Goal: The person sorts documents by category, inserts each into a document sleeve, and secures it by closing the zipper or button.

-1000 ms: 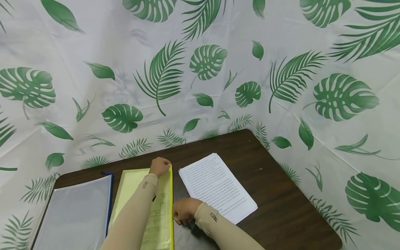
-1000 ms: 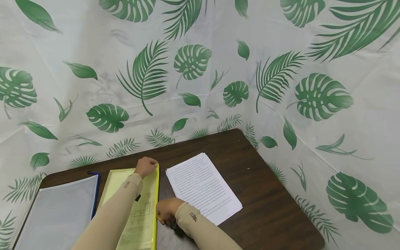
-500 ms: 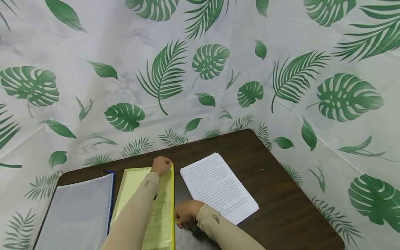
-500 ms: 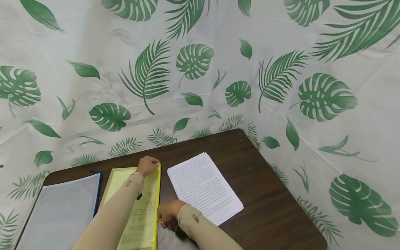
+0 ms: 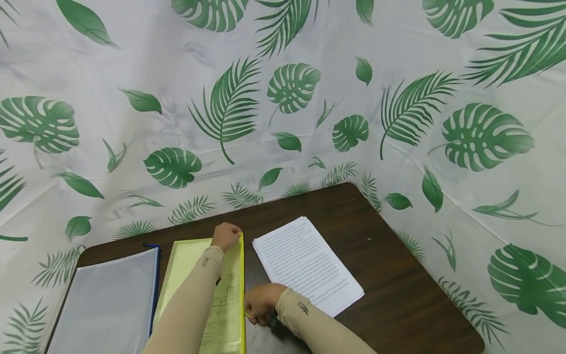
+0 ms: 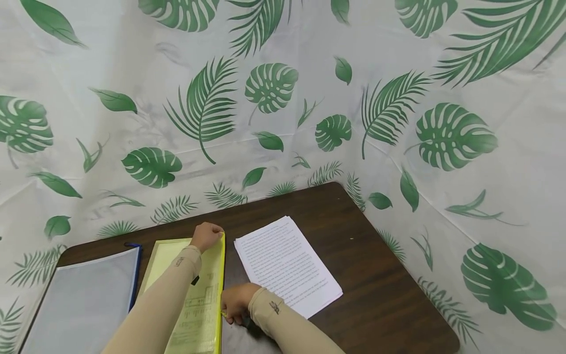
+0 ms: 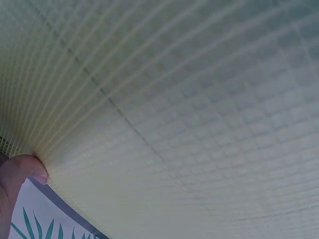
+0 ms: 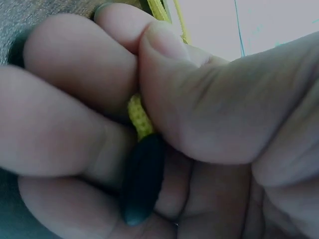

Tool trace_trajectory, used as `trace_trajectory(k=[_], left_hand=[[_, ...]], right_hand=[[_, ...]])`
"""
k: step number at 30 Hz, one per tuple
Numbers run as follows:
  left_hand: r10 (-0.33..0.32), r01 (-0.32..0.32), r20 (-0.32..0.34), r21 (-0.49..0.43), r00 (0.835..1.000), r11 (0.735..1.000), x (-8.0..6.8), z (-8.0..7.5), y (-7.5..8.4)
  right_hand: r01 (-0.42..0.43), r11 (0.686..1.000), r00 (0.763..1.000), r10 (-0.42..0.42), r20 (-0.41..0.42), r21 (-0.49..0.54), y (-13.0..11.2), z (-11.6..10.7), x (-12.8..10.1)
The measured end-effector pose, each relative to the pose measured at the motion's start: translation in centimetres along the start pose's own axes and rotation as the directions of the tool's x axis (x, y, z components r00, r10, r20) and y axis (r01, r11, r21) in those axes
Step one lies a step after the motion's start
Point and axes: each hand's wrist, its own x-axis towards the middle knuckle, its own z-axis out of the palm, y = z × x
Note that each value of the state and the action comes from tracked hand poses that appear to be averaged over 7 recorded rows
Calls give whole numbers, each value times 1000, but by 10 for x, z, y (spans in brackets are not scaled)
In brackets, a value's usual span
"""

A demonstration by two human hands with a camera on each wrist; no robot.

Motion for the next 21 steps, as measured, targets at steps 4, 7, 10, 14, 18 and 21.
trace_trajectory(k=[4,7,10,14,18,21], left_hand=[[8,-8,5,11,1000,1000,0,0,0],[-13,13,9,-4,1000,1000,1,0,1],[-30,30,8,-7,1000,1000,1,-1,2],[-32,32,11,-9,999,999,1,-2,3],[-26,26,14,-15,1000,1000,0,-2,2],[-24,24,11,-22,1000,999,-1,-3,1]], right_hand=[[-4,988,998,-7,-69,-155,-7,5,-4],[-31,958,992,-4,-123,-287,-12,8,-7],[-47,946,990,2,-138,-321,-15,6,-9],[-25,958,994,-7,-110,-285,-13,5,-8],[3,981,996,-20,-82,-195,-10,5,-6],[3,988,997,-15,-76,-153,-10,4,-6]])
